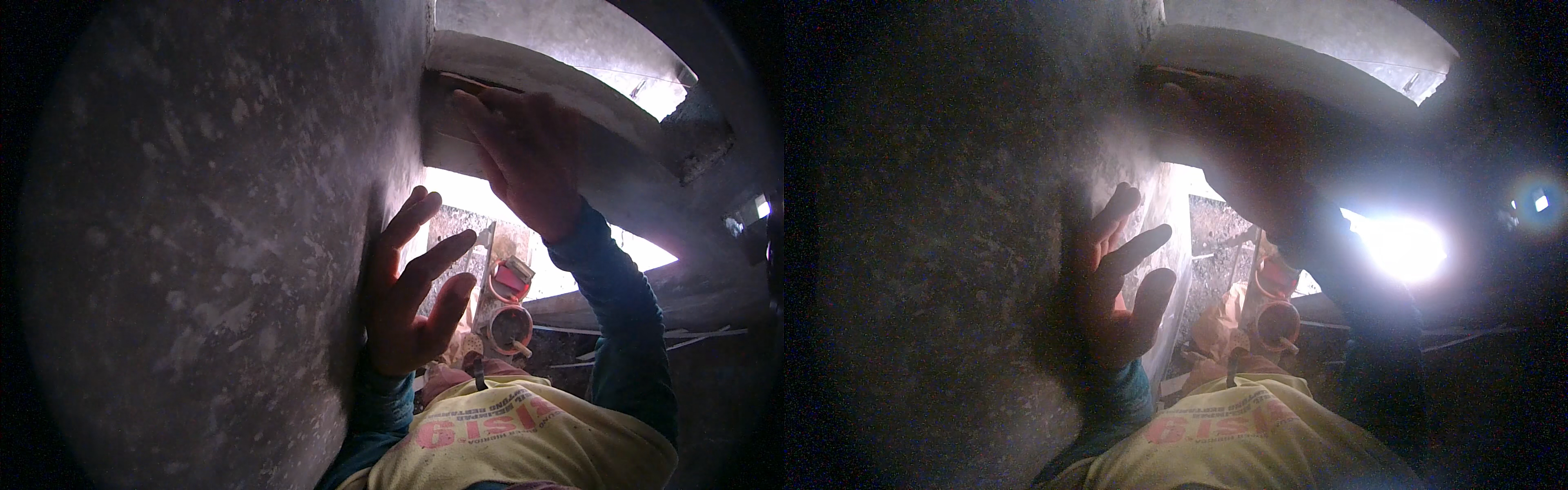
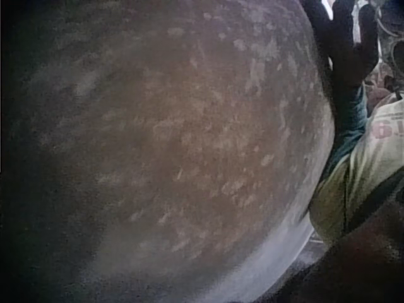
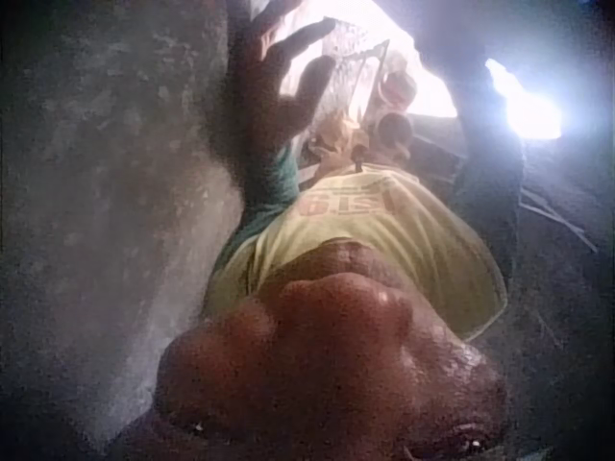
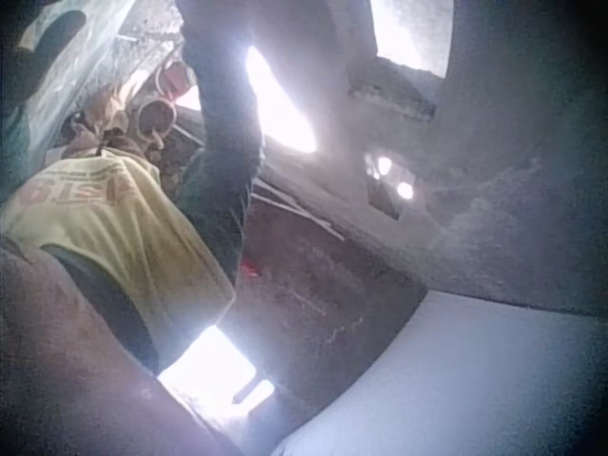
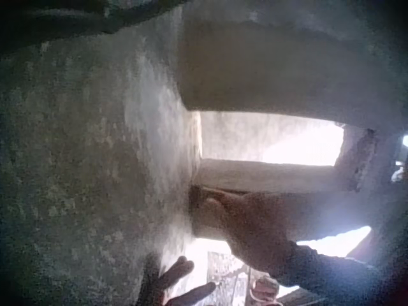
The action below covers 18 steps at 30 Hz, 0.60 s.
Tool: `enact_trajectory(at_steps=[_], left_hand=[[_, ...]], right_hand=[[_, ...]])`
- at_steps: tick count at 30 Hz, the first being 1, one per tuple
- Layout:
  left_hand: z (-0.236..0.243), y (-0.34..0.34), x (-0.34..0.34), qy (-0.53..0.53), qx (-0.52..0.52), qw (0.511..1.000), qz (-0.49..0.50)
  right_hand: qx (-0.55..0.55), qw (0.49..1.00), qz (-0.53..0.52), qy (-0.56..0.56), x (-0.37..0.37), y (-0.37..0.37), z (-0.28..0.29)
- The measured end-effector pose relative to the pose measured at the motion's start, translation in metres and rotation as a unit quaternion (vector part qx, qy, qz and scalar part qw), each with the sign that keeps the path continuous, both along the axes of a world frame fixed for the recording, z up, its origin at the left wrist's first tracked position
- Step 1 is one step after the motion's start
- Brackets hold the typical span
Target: The person smooths a concrete surface using a hand trowel. They repeatedly scrape and level the surface, occasionally dipping the trowel into a bucket to collect material.
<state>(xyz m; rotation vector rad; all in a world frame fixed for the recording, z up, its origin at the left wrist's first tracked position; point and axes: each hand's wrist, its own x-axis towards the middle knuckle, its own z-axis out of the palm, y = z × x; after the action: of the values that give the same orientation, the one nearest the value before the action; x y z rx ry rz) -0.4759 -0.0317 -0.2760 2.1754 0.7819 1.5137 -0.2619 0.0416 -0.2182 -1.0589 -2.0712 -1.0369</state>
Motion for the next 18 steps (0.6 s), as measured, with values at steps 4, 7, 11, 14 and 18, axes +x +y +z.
enact_trajectory(at_steps=[4,7,11,14,18], left_hand=[[0.000,0.000,0.000,0.006,0.004,1.000,0.003],[0.001,0.001,0.000,0.010,0.011,1.000,0.006],[0.001,0.001,0.001,0.006,0.005,1.000,0.007],[0.001,0.000,0.001,0.007,-0.002,1.000,0.004],[0.000,0.001,0.001,0.004,0.000,1.000,0.004]], right_hand=[[-0.092,0.995,-0.045,-0.008,-0.009,-0.003,-0.011],[-0.093,0.995,-0.027,-0.002,-0.009,-0.009,-0.014],[-0.046,0.999,-0.022,0.004,0.001,-0.011,-0.008],[0.003,0.999,-0.049,-0.005,0.006,-0.007,-0.003],[0.022,0.999,-0.049,-0.008,0.003,0.001,-0.003]])
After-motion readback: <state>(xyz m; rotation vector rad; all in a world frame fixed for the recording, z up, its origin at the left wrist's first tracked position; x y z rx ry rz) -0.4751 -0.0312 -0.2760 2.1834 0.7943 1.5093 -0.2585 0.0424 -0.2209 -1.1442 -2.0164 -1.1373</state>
